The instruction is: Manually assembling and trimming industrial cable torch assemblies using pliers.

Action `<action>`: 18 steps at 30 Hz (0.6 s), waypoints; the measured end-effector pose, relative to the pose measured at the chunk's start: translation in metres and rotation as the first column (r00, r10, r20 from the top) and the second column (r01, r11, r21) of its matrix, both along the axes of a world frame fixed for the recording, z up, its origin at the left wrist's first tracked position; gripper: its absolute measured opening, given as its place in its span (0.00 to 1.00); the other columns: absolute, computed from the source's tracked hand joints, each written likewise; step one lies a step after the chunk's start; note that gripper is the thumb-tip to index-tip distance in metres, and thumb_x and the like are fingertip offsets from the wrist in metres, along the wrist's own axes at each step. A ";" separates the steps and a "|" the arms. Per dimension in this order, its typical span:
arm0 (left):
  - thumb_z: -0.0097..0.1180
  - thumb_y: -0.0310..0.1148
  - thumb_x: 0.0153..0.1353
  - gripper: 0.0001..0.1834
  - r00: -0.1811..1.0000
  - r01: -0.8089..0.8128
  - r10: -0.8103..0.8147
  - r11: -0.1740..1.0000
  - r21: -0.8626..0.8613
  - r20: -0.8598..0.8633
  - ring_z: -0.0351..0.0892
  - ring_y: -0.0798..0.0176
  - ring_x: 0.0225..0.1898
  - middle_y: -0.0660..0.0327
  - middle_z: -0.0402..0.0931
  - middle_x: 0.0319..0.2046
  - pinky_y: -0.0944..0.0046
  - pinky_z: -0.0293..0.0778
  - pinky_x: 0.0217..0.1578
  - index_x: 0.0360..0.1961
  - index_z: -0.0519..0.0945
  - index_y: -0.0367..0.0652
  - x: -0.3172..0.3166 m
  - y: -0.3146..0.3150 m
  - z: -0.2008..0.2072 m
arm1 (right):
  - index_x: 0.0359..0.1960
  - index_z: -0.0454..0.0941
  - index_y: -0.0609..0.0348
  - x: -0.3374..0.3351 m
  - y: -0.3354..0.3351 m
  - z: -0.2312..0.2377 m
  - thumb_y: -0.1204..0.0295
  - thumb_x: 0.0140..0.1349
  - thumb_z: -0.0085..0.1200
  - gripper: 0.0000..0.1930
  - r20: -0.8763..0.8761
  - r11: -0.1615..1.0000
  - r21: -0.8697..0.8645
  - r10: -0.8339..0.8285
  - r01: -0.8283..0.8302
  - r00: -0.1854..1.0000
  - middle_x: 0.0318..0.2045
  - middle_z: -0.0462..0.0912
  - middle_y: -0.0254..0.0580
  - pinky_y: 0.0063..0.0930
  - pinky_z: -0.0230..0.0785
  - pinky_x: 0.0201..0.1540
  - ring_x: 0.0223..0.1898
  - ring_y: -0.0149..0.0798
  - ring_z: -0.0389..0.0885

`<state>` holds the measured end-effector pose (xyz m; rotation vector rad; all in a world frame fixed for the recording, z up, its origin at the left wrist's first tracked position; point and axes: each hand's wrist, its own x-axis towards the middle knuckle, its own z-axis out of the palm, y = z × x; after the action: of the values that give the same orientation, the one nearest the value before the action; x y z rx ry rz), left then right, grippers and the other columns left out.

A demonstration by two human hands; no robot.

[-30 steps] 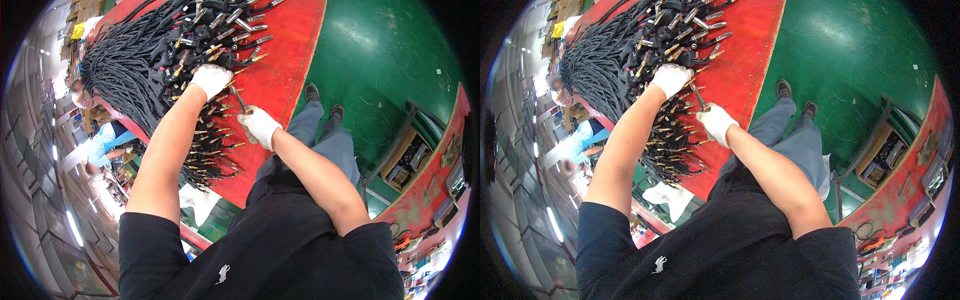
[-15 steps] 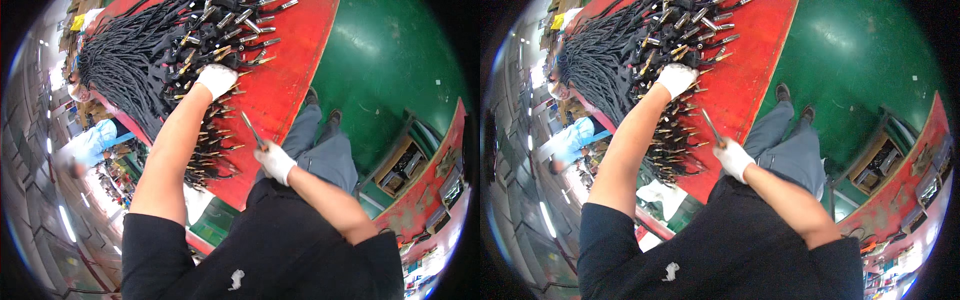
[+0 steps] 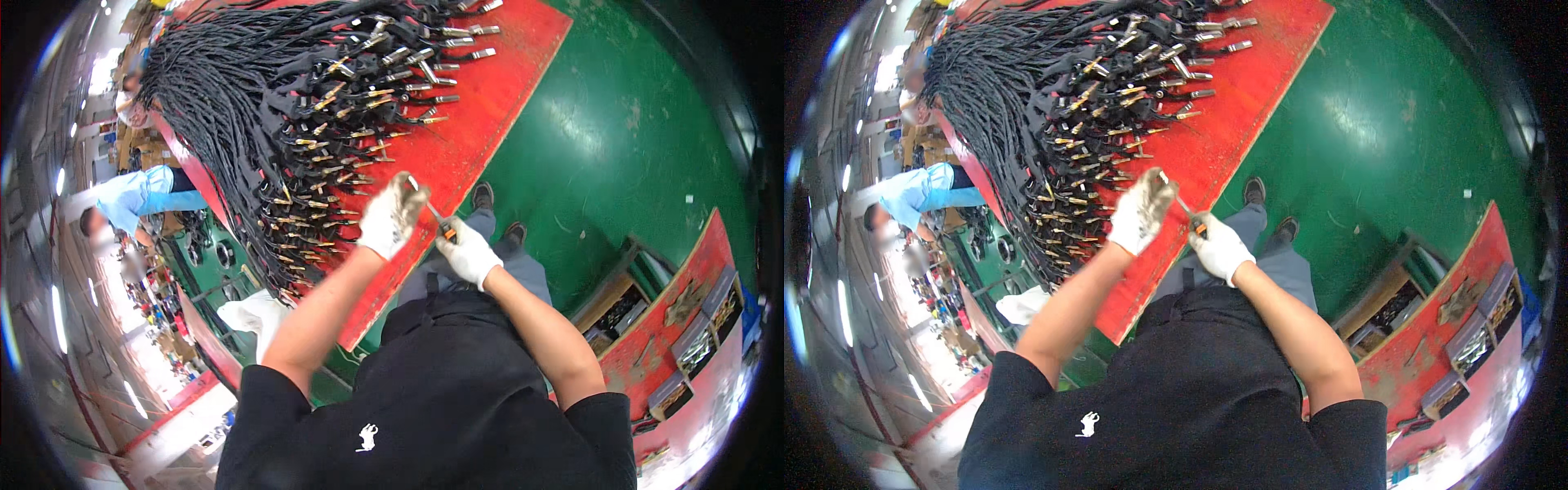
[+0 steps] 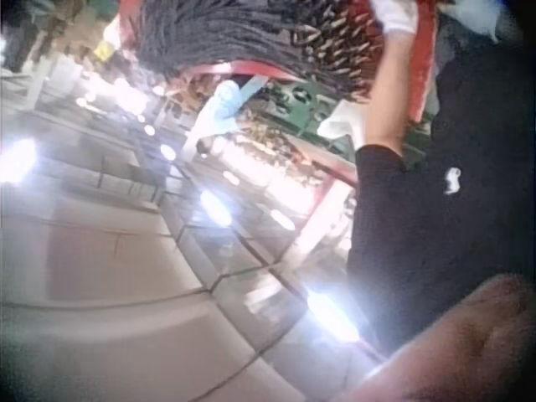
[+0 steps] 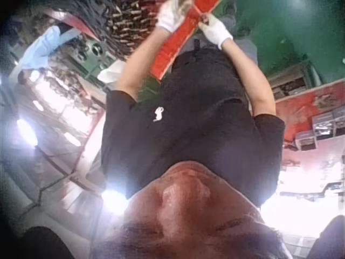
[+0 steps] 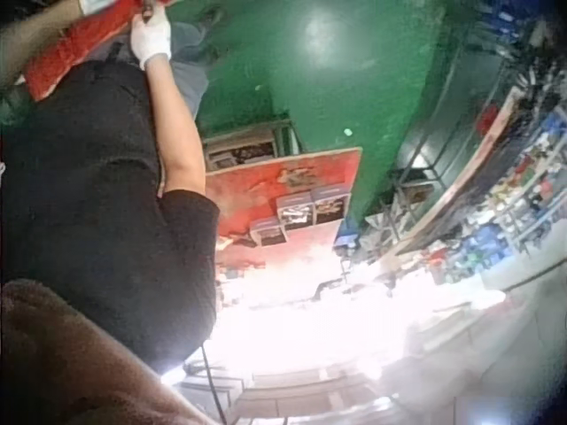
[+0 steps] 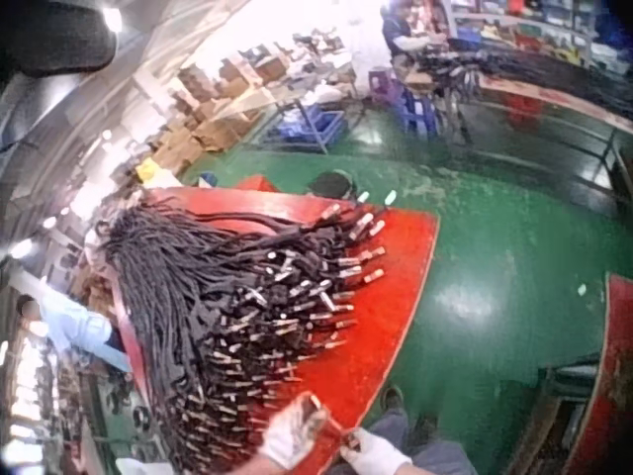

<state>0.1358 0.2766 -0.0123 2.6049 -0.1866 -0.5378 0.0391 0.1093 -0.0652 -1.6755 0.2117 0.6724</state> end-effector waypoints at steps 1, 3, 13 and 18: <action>0.57 0.32 0.68 0.23 0.975 -0.221 0.211 0.941 -0.258 -0.066 0.81 0.58 0.37 0.56 0.78 0.36 0.60 0.78 0.38 0.62 0.69 0.40 -0.020 0.011 -0.025 | 0.59 0.70 0.58 0.007 0.005 0.020 0.61 0.67 0.53 0.23 -0.010 0.993 -0.056 0.103 -0.103 0.995 0.50 0.81 0.64 0.45 0.70 0.56 0.54 0.61 0.79; 0.55 0.30 0.69 0.23 0.860 -0.506 0.401 0.597 -0.622 -0.316 0.78 0.67 0.33 0.62 0.75 0.37 0.65 0.78 0.34 0.63 0.65 0.41 -0.041 0.008 -0.038 | 0.58 0.72 0.56 0.012 0.004 0.033 0.60 0.67 0.52 0.21 -0.010 0.957 -0.120 0.264 -0.263 0.964 0.48 0.82 0.62 0.47 0.71 0.56 0.52 0.61 0.80; 0.53 0.34 0.70 0.08 0.631 -0.659 0.776 0.528 -0.536 -0.012 0.74 0.61 0.29 0.59 0.75 0.29 0.59 0.72 0.34 0.39 0.74 0.40 -0.029 0.059 -0.075 | 0.54 0.75 0.52 0.117 -0.003 0.022 0.56 0.67 0.50 0.20 0.054 0.826 -0.464 0.386 -0.319 0.921 0.45 0.84 0.57 0.48 0.72 0.53 0.50 0.58 0.82; 0.52 0.47 0.71 0.22 0.786 -0.616 0.602 0.747 -0.249 -0.139 0.74 0.47 0.28 0.45 0.74 0.24 0.51 0.70 0.34 0.32 0.76 0.36 -0.022 0.039 -0.056 | 0.54 0.75 0.54 0.193 0.013 0.004 0.57 0.67 0.48 0.20 -0.061 0.756 -0.525 0.426 -0.392 0.903 0.49 0.83 0.57 0.48 0.72 0.55 0.52 0.59 0.80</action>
<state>0.1139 0.3157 -0.0688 2.1831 0.5608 -0.3012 0.2320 0.1226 -0.0609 -2.3114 -0.0314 0.9476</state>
